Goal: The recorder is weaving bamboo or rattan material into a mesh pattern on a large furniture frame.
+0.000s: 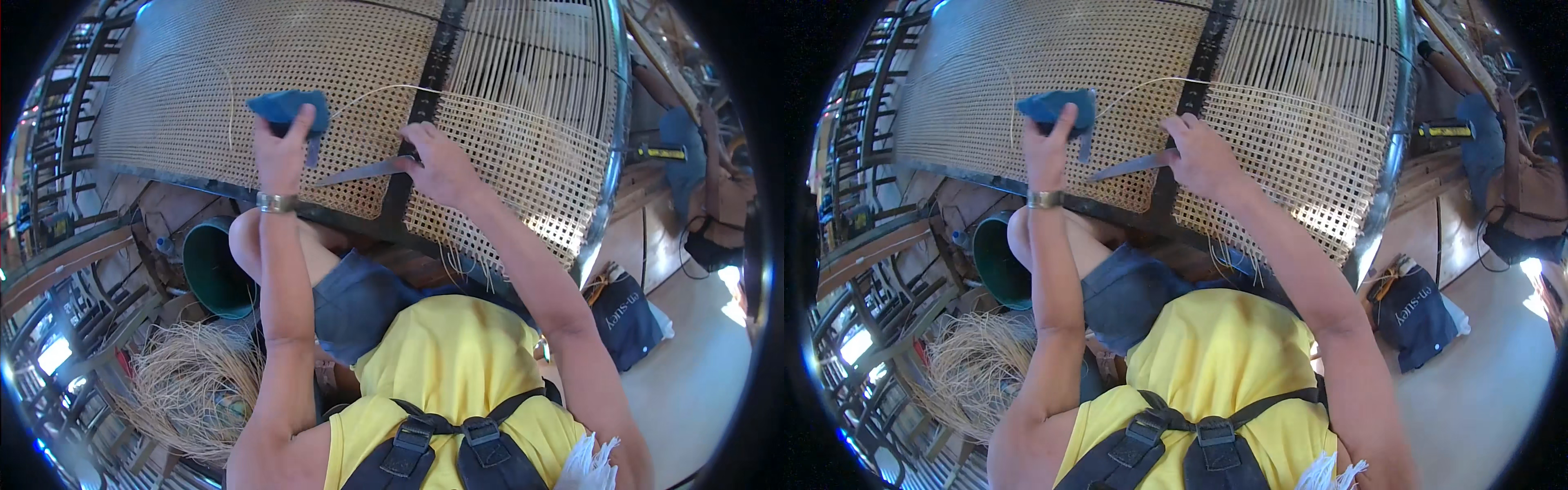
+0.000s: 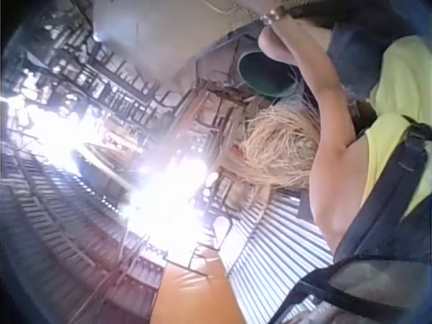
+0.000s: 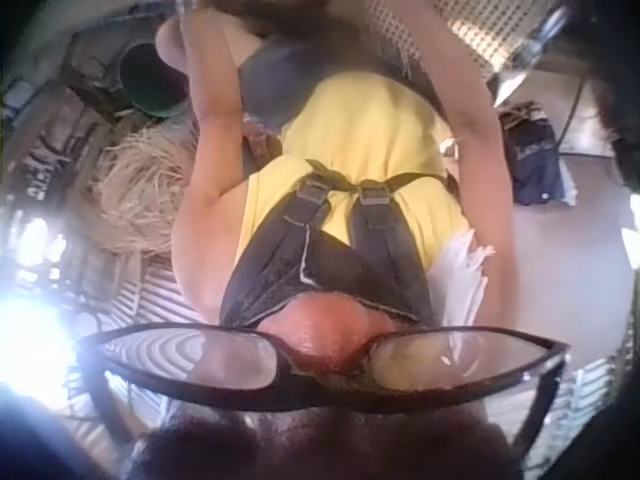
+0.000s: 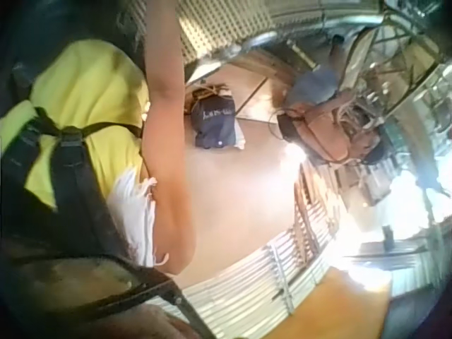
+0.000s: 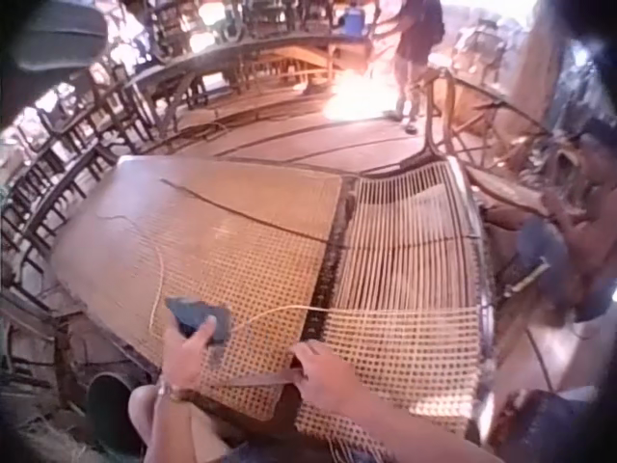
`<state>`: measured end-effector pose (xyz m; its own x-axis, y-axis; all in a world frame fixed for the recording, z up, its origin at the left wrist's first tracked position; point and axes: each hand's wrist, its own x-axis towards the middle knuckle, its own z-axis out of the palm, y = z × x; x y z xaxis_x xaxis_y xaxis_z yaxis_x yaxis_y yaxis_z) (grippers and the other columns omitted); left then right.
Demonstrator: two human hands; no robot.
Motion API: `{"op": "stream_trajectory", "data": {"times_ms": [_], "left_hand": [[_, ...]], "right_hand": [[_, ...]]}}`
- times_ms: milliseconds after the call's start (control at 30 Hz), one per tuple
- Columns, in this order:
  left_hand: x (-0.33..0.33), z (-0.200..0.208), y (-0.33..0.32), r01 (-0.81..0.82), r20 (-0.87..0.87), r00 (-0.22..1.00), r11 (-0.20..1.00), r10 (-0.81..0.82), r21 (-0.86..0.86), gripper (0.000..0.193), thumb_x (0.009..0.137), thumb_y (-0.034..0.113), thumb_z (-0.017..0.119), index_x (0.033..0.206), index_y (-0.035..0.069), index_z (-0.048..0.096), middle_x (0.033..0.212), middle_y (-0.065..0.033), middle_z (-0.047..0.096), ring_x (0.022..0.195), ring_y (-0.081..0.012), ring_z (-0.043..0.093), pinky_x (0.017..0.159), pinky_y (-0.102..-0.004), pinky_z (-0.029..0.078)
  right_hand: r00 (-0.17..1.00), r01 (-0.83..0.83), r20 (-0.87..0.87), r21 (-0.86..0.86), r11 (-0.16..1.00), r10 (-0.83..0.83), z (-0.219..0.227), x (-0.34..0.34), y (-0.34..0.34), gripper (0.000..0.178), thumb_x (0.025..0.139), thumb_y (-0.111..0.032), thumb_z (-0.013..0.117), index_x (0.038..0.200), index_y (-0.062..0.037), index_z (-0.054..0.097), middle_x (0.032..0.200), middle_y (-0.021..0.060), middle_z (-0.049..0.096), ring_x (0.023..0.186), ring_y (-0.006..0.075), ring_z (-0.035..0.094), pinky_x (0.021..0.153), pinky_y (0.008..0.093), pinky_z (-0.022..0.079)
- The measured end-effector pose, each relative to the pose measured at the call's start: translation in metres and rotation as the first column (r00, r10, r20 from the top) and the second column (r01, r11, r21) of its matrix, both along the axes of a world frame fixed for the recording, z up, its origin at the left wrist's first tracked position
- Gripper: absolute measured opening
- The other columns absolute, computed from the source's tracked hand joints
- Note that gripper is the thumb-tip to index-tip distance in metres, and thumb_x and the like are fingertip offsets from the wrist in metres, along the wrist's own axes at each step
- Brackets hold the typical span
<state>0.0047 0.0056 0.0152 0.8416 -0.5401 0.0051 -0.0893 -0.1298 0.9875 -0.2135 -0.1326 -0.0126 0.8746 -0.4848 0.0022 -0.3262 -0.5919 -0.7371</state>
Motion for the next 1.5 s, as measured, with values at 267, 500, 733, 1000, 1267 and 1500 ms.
{"op": "stream_trajectory", "data": {"times_ms": [267,500,733,1000,1267,1500], "left_hand": [[0.150,0.002,-0.002,-0.099,-0.166,0.982,0.995,0.093,-0.024,0.058,0.083,0.027,0.085,0.124,-0.001,0.056,0.115,-0.0089,0.064,0.101,-0.0186,0.063,0.088,-0.0330,0.052],[0.147,-0.036,-0.053,-0.630,0.907,0.422,0.715,-0.013,0.303,0.062,0.082,0.040,0.082,0.123,0.000,0.059,0.119,-0.0167,0.066,0.112,-0.0349,0.060,0.093,-0.0484,0.050],[-0.021,-0.056,-0.128,0.274,0.786,0.407,0.883,-0.466,0.381,0.044,0.088,0.044,0.072,0.110,0.006,0.068,0.118,-0.0128,0.062,0.111,-0.0338,0.059,0.096,-0.0493,0.047],[-0.052,-0.064,-0.147,0.204,0.392,0.749,0.749,-0.534,0.630,0.044,0.086,0.052,0.071,0.091,0.009,0.065,0.087,-0.0079,0.067,0.072,-0.0316,0.064,0.061,-0.0435,0.049],[-0.038,-0.084,-0.143,0.198,0.572,0.693,0.879,-0.438,0.433,0.040,0.083,0.046,0.077,0.074,0.009,0.064,0.072,-0.0059,0.063,0.065,-0.0276,0.061,0.056,-0.0401,0.046],[-0.038,-0.092,-0.140,0.193,0.605,0.724,0.939,-0.332,0.285,0.034,0.081,0.036,0.080,0.069,0.011,0.061,0.068,-0.0044,0.060,0.064,-0.0246,0.060,0.056,-0.0384,0.046]], "right_hand": [[0.975,-0.208,-0.126,-0.235,0.949,0.183,-0.019,0.018,-0.013,0.028,0.081,-0.013,0.074,0.105,-0.0063,0.059,0.103,0.0133,0.056,0.098,0.0342,0.060,0.086,0.0440,0.051],[0.875,-0.278,-0.416,-0.011,0.961,0.248,0.052,0.000,-0.054,0.009,0.091,-0.009,0.061,0.096,-0.0059,0.055,0.087,0.0129,0.061,0.085,0.0312,0.063,0.076,0.0436,0.051],[0.888,0.152,-0.452,0.112,0.982,-0.086,0.166,-0.070,-0.171,0.019,0.099,-0.015,0.051,0.112,-0.0051,0.062,0.077,0.0028,0.061,0.071,0.0093,0.058,0.060,0.0250,0.044],[0.892,0.291,-0.306,-0.171,0.941,-0.332,0.166,-0.081,-0.238,0.025,0.099,-0.018,0.050,0.107,-0.0013,0.067,0.072,0.0038,0.058,0.064,0.0118,0.053,0.058,0.0303,0.043],[0.856,0.155,-0.460,-0.207,0.966,-0.236,0.144,-0.042,-0.216,0.027,0.094,-0.016,0.051,0.107,-0.0026,0.070,0.076,0.0123,0.066,0.066,0.0208,0.062,0.063,0.0352,0.049],[0.836,0.081,-0.528,-0.149,0.986,-0.148,0.139,-0.035,-0.207,0.028,0.094,-0.017,0.051,0.110,-0.0015,0.069,0.080,0.0132,0.066,0.071,0.0204,0.063,0.068,0.0360,0.049]]}}
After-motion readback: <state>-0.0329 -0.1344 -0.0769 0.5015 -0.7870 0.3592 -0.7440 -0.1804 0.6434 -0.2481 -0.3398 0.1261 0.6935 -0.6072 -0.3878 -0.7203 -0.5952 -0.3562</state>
